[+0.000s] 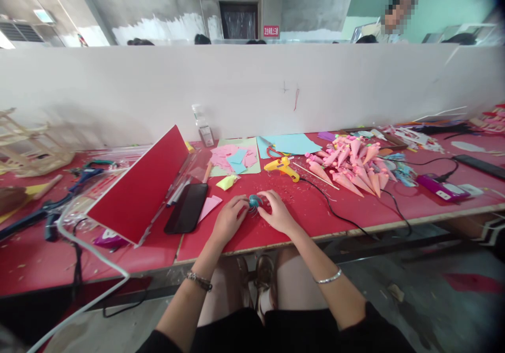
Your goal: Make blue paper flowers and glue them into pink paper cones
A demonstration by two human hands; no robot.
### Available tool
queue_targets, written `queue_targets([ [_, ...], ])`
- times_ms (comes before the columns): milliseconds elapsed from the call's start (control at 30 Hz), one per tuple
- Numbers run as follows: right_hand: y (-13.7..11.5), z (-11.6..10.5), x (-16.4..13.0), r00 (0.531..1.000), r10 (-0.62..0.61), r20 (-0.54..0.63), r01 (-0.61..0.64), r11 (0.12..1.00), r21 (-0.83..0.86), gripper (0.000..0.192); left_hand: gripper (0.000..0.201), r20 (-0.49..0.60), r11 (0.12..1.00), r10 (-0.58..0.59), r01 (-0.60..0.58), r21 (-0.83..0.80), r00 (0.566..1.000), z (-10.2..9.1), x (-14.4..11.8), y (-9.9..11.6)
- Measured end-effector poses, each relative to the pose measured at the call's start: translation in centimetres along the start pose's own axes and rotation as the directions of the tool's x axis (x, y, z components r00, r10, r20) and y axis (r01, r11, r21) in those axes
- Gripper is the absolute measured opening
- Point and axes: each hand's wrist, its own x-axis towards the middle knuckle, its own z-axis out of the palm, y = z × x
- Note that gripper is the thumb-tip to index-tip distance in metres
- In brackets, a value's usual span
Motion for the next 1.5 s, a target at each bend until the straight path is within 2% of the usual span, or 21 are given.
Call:
queue_targets([
  [200, -0.3, -0.3, -0.1, 0.989, -0.050, 0.136, 0.051, 0.999, -0.003, 0.062, 0.012, -0.046, 0.999, -0.001, 0.003, 0.039, 0.999, 0.1, 0.0, -0.1],
  [433, -0.5, -0.6, 0.0, 0.975, -0.100, 0.196, 0.105, 0.994, -0.014, 0.067, 0.013, -0.046, 0.997, 0.057, -0.055, 0.045, 0.997, 0.1, -0.1, -0.2],
  [767, -0.5, -0.4, -0.1, 0.980, -0.079, 0.182, 0.079, 0.997, 0.009, 0.060, 0.014, -0.049, 0.989, 0.130, -0.126, 0.077, 0.990, 0.0, -0.1, -0.2],
  [933, -0.6, -0.4, 0.0, 0.973, -0.093, 0.210, 0.097, 0.995, -0.009, 0.053, 0.012, -0.040, 0.987, 0.145, -0.142, 0.077, 0.989, 0.0, -0.1, 0.0],
  [1133, -0.4, -0.3, 0.0, 0.978, -0.084, 0.192, 0.086, 0.996, -0.005, 0.046, 0.017, -0.126, 0.998, -0.023, 0.031, 0.062, 0.992, 0.1, -0.4, 0.3],
  [1233, -0.3, -0.3, 0.1, 0.984, -0.068, 0.163, 0.072, 0.997, -0.015, 0.044, 0.018, -0.143, 0.997, -0.045, 0.053, 0.057, 0.989, 0.1, -0.5, 0.4],
  [1333, -0.2, -0.2, 0.1, 0.986, -0.064, 0.154, 0.067, 0.998, -0.013, 0.041, 0.017, -0.132, 0.998, -0.021, 0.029, 0.056, 0.991, 0.0, -0.4, 0.6],
  [1500, -0.3, -0.1, 0.0, 0.987, -0.070, 0.143, 0.075, 0.997, -0.036, 0.040, 0.018, -0.102, 0.986, 0.104, -0.089, 0.138, 0.989, 0.0, -0.5, 0.8],
])
